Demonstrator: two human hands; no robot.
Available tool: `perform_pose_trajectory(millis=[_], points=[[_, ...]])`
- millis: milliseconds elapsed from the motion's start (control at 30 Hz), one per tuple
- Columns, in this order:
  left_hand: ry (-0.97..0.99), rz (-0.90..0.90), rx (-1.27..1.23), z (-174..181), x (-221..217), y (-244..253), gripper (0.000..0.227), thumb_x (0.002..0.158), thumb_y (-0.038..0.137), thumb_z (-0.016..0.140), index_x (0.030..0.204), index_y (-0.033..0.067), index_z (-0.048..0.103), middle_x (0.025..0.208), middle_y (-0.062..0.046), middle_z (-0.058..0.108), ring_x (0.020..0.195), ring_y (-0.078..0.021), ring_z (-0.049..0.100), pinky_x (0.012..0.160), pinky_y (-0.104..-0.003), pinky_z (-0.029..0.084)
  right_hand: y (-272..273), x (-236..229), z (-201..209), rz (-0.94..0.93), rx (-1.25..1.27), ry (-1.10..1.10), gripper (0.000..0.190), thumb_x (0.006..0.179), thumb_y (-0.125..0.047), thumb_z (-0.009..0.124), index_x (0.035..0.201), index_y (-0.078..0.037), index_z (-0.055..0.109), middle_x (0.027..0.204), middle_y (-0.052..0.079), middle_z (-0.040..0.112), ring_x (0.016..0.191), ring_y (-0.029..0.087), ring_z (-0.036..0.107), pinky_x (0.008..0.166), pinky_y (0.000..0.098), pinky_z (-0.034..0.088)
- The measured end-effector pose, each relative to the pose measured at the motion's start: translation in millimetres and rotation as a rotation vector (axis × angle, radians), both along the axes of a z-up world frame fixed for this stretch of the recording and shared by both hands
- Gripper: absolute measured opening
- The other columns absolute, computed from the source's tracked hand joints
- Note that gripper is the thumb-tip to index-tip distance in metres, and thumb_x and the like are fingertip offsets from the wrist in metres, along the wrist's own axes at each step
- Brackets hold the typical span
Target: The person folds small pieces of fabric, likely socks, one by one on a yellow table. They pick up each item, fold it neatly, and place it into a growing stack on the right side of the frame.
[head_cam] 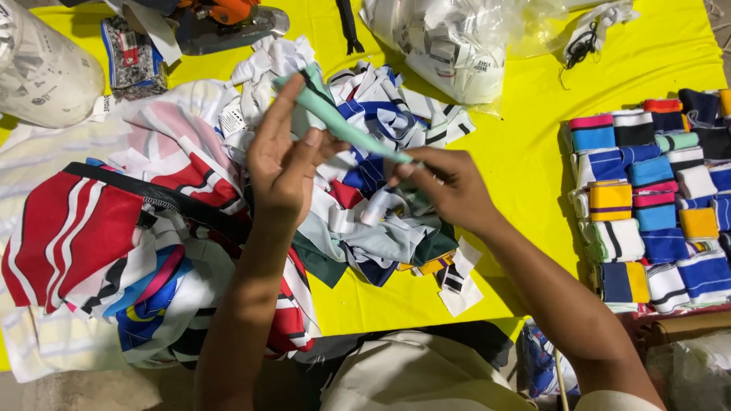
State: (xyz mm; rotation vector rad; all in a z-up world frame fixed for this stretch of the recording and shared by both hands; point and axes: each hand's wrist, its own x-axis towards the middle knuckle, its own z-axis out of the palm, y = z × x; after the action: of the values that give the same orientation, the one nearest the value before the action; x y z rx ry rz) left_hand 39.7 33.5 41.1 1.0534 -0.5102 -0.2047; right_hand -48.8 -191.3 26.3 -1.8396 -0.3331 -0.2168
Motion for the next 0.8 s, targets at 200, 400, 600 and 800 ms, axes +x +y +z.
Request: perform_pose_trajectory(millis=[200,400,600,800], points=[[-0.379,0.2,0.369,-45,9,-14,0.037,0.1,0.004,0.063,0.136,-0.0062,0.058,0.122,-0.023,0.061,0.098,-0.0433,0.074,0.086,-0.05,0.063,-18,-5,-10,-0.265,0.314,-0.096,0.028,0.111,-0.017,0.053,0.108,0.005,0.07,0.057,0.013,0.062,0.047,0.02,0.062,0.052,0.0322,0.057],[-0.801,0.382,0.789,-57,21,-12,0.011,0.096,0.021,0.075,0.101,0.0126,0.07,0.088,0.002,0.063,0.079,-0.0204,0.069,0.075,-0.033,0.057,-54,3,-32,-0.443,0.398,-0.229,0.02,0.111,-0.015,0.061,0.101,0.002,0.065,0.06,0.004,0.045,0.05,0.011,0.044,0.05,0.0278,0.042],[-0.855,0.359,0.735,-17,17,-4,0.015,0.099,0.009,0.071,0.088,0.0006,0.066,0.13,-0.017,0.059,0.123,-0.043,0.06,0.102,-0.053,0.049,-71,1,-35,-0.537,0.271,-0.349,0.022,0.114,-0.014,0.057,0.102,0.004,0.064,0.057,0.004,0.038,0.045,0.013,0.041,0.049,0.0301,0.04],[-0.75,0.309,0.941,-40,27,17,0.028,0.104,0.043,0.07,0.086,0.0223,0.066,0.061,0.006,0.066,0.07,-0.0211,0.074,0.096,-0.031,0.047,-42,6,12,-0.668,0.65,-0.186,0.017,0.111,-0.028,0.057,0.11,-0.011,0.052,0.098,0.009,0.069,0.094,0.022,0.079,0.062,0.0267,0.062]])
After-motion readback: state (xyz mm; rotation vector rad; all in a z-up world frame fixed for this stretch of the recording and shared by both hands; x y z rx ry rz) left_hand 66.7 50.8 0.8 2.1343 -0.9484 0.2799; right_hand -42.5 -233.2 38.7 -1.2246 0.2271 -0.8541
